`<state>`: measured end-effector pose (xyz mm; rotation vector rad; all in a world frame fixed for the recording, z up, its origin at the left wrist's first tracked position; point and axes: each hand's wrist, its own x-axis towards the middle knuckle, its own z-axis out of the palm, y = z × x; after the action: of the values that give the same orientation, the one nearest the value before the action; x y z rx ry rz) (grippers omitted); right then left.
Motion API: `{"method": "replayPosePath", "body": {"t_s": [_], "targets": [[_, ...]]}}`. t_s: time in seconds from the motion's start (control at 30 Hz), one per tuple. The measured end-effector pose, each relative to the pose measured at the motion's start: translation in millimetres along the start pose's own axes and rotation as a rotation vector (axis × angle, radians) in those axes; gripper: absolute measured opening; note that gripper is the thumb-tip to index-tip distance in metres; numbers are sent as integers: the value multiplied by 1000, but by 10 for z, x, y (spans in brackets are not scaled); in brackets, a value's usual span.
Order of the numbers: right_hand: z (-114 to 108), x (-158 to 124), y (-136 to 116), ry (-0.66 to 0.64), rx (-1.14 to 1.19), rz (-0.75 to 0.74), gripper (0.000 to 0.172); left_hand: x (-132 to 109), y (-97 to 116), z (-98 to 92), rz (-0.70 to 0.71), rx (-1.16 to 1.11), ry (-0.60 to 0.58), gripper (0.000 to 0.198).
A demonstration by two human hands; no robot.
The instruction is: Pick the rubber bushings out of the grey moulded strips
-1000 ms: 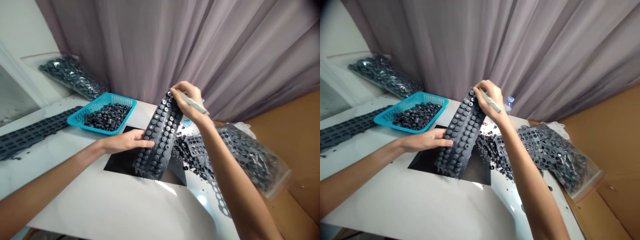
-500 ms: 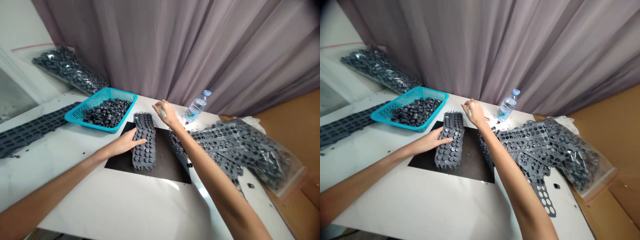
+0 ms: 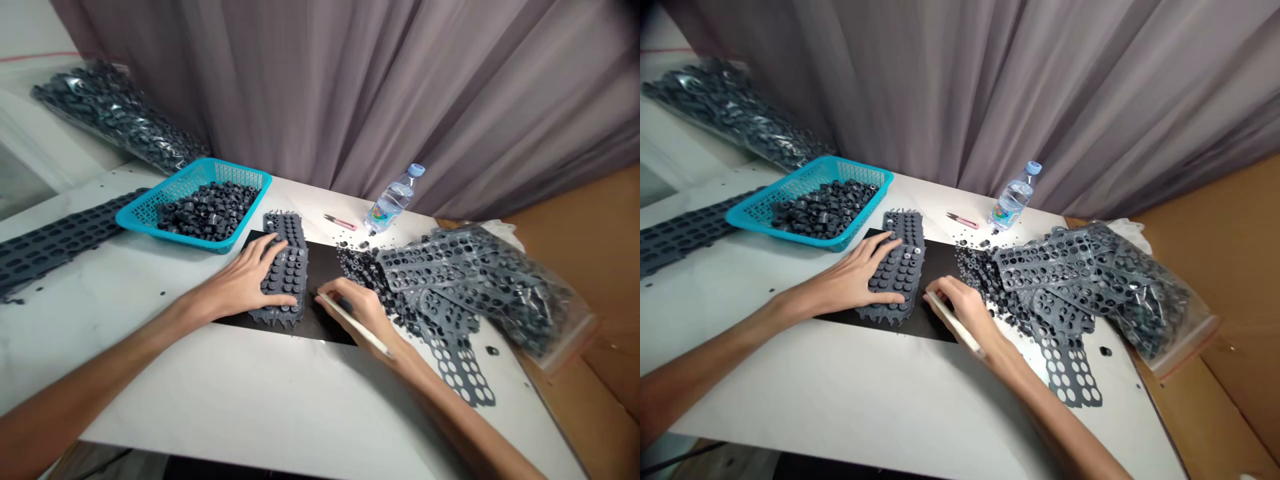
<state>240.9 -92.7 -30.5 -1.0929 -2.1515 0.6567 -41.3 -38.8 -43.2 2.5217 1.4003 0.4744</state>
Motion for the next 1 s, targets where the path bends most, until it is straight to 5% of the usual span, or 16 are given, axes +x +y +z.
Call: {"method": "replayPosePath", "body": {"t_s": [0.1,0.4,0.8,1.0], "targets": [[-26,-184,-30,-29,3,2,14,-34,30,26,63,10,-99,99],[-51,-242,-140,-60,-7,60,12,221,120,45,-34,-19,179,93],[60,-252,26,81,-80,-27,11,378,21,130,22,-86,-75,87],[-31,-291,7,155,-295,83,13,487,63,222,69,-130,-96,82]]}}
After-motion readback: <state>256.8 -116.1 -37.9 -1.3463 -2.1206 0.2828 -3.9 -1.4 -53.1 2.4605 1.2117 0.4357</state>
